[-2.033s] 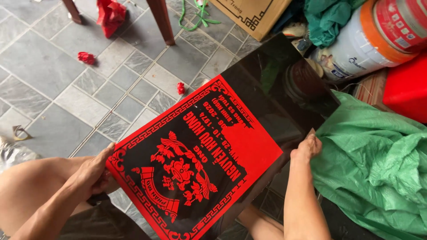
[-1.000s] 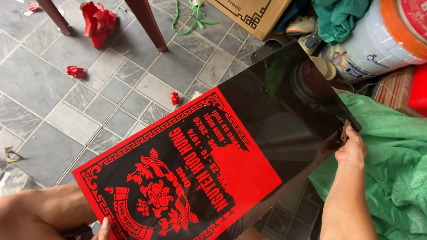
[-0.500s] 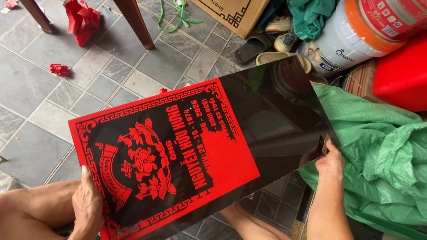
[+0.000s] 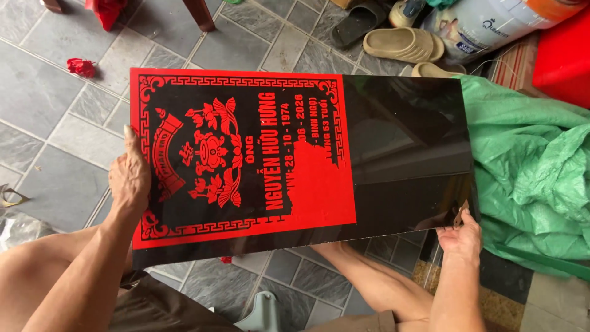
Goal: Peeling a red adhesive stencil layer off a black memorial plaque or tombstone.
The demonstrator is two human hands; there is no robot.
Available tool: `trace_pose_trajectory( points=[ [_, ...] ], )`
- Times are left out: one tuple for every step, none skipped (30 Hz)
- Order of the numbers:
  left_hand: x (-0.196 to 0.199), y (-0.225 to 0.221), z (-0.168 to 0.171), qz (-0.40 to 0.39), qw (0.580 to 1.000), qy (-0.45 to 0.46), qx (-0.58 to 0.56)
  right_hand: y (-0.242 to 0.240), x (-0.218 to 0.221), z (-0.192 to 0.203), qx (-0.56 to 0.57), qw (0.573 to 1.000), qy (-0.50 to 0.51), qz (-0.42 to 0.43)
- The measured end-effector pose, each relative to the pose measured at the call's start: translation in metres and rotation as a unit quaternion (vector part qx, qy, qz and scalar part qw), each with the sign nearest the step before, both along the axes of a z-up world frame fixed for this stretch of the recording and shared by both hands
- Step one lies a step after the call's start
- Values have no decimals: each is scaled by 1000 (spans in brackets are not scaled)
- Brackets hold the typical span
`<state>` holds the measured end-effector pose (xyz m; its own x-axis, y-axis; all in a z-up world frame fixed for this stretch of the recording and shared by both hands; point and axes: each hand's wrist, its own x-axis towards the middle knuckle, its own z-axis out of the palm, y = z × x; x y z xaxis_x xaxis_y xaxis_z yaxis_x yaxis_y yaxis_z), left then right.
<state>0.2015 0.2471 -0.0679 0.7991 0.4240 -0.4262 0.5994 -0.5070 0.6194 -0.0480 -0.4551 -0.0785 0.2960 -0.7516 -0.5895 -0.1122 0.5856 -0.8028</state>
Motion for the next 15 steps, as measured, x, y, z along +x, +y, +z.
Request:
trace_pose_trajectory(
  points=[
    [8, 2, -2, -15, 1000, -6, 7, 6, -14, -1, 5, 1000, 3, -13],
    [15, 4, -2, -21, 1000, -9, 9, 16, -21, -2, 7, 1000, 1, -20],
    [23, 6, -3, -27, 999, -17, 8, 25, -28, -3, 10, 999, -4, -38],
    [28, 7, -4, -36, 999, -22, 6, 35, -41, -2, 13, 998, -5, -59],
    [33, 9, 1, -45, 999, -21, 8, 45, -49, -3, 15, 998, -4, -68],
    [40, 8, 4, -45, 999, -18, -2, 55, -62, -2, 17, 997, -9, -72],
    [47, 5, 7, -45, 999, -14, -13, 65, -74, -1, 20, 997, -14, -77],
    [54, 4, 8, -56, 998, -20, -18, 81, -75, 9, 15, 996, -20, -88],
    [61, 3, 9, -67, 997, -26, -17, 98, -75, 18, 10, 995, 9, -99],
    [65, 5, 9, -74, 997, -30, -14, 116, -74, 27, 7, 993, 42, -106],
    [72, 2, 9, -81, 996, -33, -17, 122, -82, 28, 5, 993, 38, -114],
    [77, 2, 9, -81, 996, -24, -8, 128, -88, 28, 19, 991, 23, -132],
    [83, 3, 8, -81, 997, -15, 2, 136, -94, 26, 32, 988, 7, -150],
    [87, -1, 15, -85, 996, -16, 2, 139, -101, 22, 33, 988, 6, -153],
    [92, -4, 20, -77, 997, 15, 0, 142, -108, 18, 44, 984, 18, -171]
  ],
)
